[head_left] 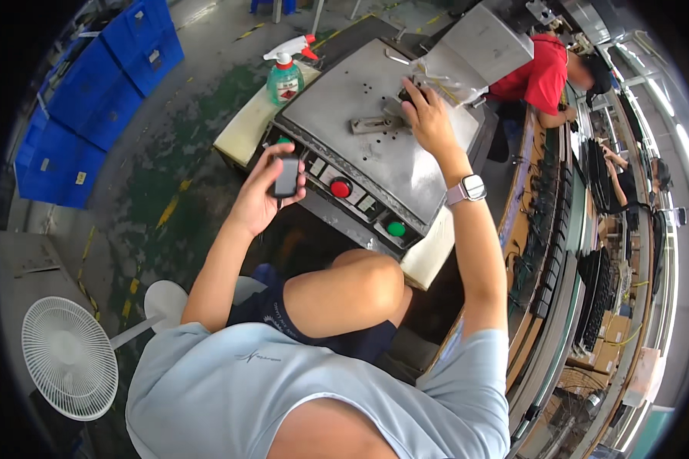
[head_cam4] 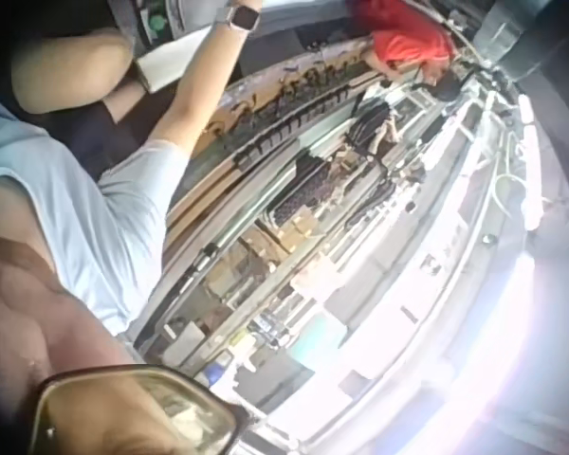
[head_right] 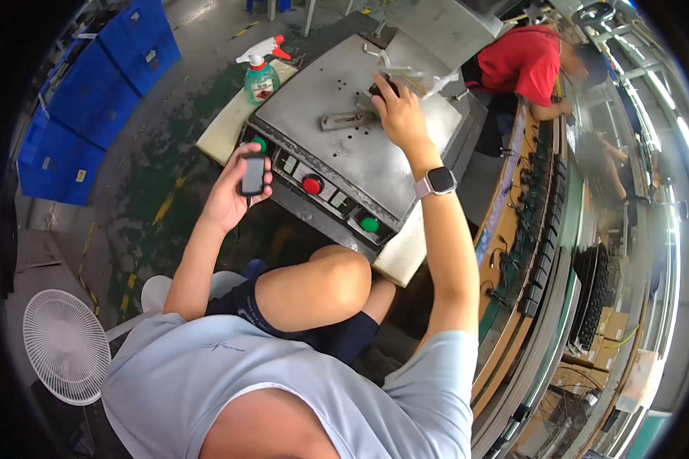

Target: Operating a pneumatic press machine to assemble electronic components and verifying them using a handheld device.

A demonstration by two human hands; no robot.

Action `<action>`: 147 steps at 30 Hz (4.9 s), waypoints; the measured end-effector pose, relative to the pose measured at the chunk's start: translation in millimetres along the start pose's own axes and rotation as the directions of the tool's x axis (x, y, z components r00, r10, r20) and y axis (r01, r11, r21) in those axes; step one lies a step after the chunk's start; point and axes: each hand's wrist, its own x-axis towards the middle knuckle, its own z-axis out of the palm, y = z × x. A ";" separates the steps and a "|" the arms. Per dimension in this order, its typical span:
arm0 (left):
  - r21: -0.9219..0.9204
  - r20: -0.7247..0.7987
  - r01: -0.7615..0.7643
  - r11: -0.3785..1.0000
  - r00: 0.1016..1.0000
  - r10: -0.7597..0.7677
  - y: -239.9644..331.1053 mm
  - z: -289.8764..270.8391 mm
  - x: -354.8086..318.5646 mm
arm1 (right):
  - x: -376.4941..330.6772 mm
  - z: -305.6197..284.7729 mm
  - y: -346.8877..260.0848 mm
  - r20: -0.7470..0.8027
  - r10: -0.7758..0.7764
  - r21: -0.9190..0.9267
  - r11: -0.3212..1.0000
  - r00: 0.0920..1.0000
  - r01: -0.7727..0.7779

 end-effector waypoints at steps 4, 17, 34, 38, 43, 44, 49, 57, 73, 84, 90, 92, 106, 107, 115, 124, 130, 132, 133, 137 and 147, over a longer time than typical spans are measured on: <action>0.722 -0.020 -0.204 0.661 0.949 0.315 -16.0 -19.8 20.1 | -11.9 -30.9 -27.8 0.177 0.114 -0.251 0.966 0.978 -0.067; 0.536 0.509 -0.482 0.693 0.839 0.190 -23.6 116.6 38.4 | -141.0 -72.7 -154.5 -0.009 0.100 0.621 0.780 0.995 -0.073; 0.818 0.193 0.092 0.568 0.886 -0.422 -3.3 14.0 -49.6 | -603.7 -351.6 33.3 -0.713 0.700 -0.368 -0.342 0.026 -0.865; 0.795 0.291 0.020 0.606 0.865 -0.410 -6.3 39.0 -25.2 | -554.6 -286.3 56.1 -0.708 0.620 -0.404 0.038 0.339 -0.914; 0.730 0.445 -0.158 0.665 0.849 -0.287 -17.5 85.6 30.4 | -474.2 -217.8 81.9 -0.438 0.882 -0.284 0.046 0.172 -0.958; 0.751 0.425 -0.189 0.633 0.872 -0.243 -13.5 86.8 41.9 | -467.0 -214.7 86.4 -0.391 0.911 -0.197 0.060 0.135 -0.978; 0.698 0.353 -0.291 0.654 0.935 0.039 6.1 65.4 129.3 | -448.6 -233.5 91.4 -0.396 0.914 -0.099 0.051 0.086 -0.994; 0.571 0.637 -0.728 0.378 0.684 0.354 -11.8 64.4 253.8 | -332.9 -314.4 -9.6 -0.651 0.512 -0.317 0.488 0.561 -0.813; 0.683 0.611 -0.515 0.519 0.792 -0.018 -0.5 62.3 277.1 | -99.8 -86.9 19.7 -0.145 0.575 0.553 0.722 0.805 -0.416; -0.280 0.258 0.002 0.960 0.963 0.073 9.9 27.1 36.8 | -8.3 -3.6 -1.4 -0.050 0.119 0.046 0.992 0.992 -0.116; 0.533 -0.105 -0.142 0.834 0.967 0.231 -5.9 -8.4 20.6 | -21.3 -48.1 -34.7 0.221 0.096 -0.404 0.915 0.971 0.001; 0.649 -0.008 -0.292 0.703 0.921 0.390 -8.0 -27.0 31.8 | -60.5 -69.9 -54.3 0.496 0.282 -0.303 0.943 0.821 -0.141; 0.678 0.602 -0.668 0.307 0.744 0.291 -42.9 146.2 28.7 | -136.2 -100.3 -159.4 0.184 0.385 0.871 0.364 0.904 -0.332; 0.670 0.608 -0.707 0.226 0.698 0.380 -49.3 153.1 19.4 | -146.5 -121.2 -154.0 0.163 0.560 0.803 0.403 0.812 -0.439; 0.682 0.731 -0.731 0.012 0.682 0.008 -104.9 123.5 -68.0 | -381.7 -337.6 -5.8 -0.468 0.685 -0.298 0.472 0.558 -0.830; 0.666 0.744 -0.746 -0.018 0.663 0.077 -116.3 134.1 -56.6 | -564.9 -330.0 29.2 -0.495 0.868 -0.346 -0.151 0.043 -0.926; 0.662 0.747 -0.747 0.056 0.653 -0.126 -104.5 152.4 -46.0 | -488.8 -270.9 76.4 -0.197 0.980 0.213 0.044 0.001 -0.976; 0.676 0.734 -0.673 0.300 0.651 -0.194 -96.6 148.0 -39.3 | -462.6 -244.5 102.7 -0.122 0.991 0.430 0.098 0.050 -0.897; 0.684 0.726 -0.664 0.303 0.661 -0.190 -91.0 143.4 -32.6 | -453.3 -234.5 114.6 -0.207 0.978 0.313 0.089 0.024 -0.946; 0.679 0.532 -0.437 0.590 0.846 0.014 -58.4 108.2 17.6 | -424.7 -221.0 142.7 -0.437 0.898 -0.044 0.035 0.050 -0.998; 0.757 0.602 -0.607 0.244 0.792 0.103 -21.2 69.4 256.8 | -300.8 -279.7 23.7 -0.521 0.618 -0.340 0.483 0.589 -0.807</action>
